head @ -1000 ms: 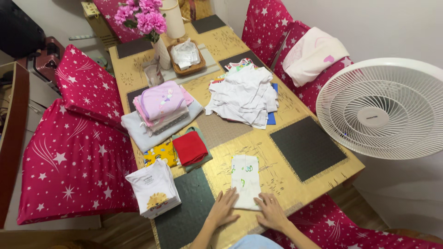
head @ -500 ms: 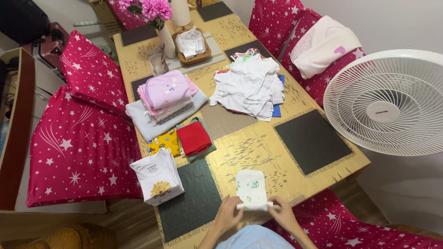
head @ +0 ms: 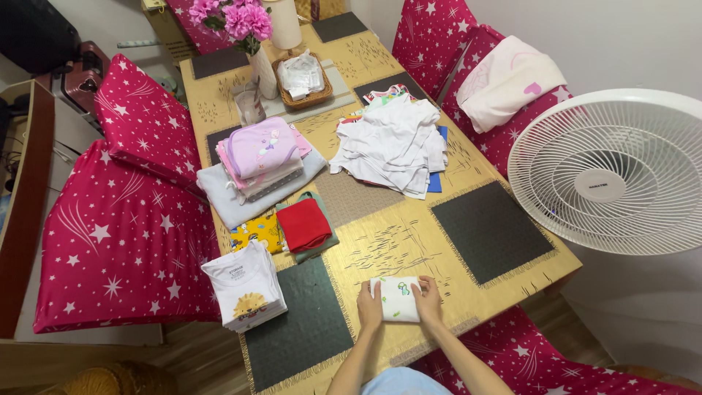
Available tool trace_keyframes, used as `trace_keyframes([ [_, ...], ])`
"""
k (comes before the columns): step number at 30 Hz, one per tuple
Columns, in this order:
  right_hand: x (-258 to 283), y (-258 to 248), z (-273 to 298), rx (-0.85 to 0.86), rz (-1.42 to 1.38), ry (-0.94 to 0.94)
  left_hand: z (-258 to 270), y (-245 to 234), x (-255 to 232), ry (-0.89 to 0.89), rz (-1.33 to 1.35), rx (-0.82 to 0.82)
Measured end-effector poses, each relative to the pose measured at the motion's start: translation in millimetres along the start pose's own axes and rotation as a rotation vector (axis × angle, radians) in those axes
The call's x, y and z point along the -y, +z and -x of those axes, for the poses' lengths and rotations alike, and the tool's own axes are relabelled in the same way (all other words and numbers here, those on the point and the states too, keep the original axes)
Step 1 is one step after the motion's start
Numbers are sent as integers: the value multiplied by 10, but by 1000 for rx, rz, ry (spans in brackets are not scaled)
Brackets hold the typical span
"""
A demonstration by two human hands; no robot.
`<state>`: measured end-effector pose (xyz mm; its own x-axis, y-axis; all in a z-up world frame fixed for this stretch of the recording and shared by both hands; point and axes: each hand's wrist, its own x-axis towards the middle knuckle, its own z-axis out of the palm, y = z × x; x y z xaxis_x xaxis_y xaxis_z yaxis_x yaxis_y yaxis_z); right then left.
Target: The person folds multiple white shirts one by one on a dining table, smoothing each before folding and stacking them. The person also handles a small white cloth with a green pattern and places it on a separate stack.
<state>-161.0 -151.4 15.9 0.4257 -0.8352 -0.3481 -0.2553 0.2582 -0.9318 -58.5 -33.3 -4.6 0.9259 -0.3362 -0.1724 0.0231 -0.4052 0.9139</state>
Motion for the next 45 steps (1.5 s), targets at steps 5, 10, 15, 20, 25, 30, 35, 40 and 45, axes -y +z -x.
trace_keyframes([
  [5,-3,23,-49,-74,346,-80,-32,42,-36,-47,-110,14],
  [10,-55,50,-4,-226,552,-456,-11,22,-83,-80,-128,2],
  [15,-73,-10,16,-157,326,-45,1,20,-115,-85,-96,6],
  [20,-46,-33,-22,-150,275,-59,-30,17,-73,-59,-88,-14],
  [25,-27,-40,-51,-93,164,17,-94,20,-21,-11,12,3],
  [30,3,-223,-42,158,-106,-20,-163,-170,49,48,390,198],
  [35,-144,-341,321,773,352,-175,-222,-1081,333,314,255,282],
  [40,-326,109,580,672,384,-313,114,-1549,601,-83,275,-23],
  [45,-279,766,521,450,689,-462,355,-1499,698,-170,205,-313],
])
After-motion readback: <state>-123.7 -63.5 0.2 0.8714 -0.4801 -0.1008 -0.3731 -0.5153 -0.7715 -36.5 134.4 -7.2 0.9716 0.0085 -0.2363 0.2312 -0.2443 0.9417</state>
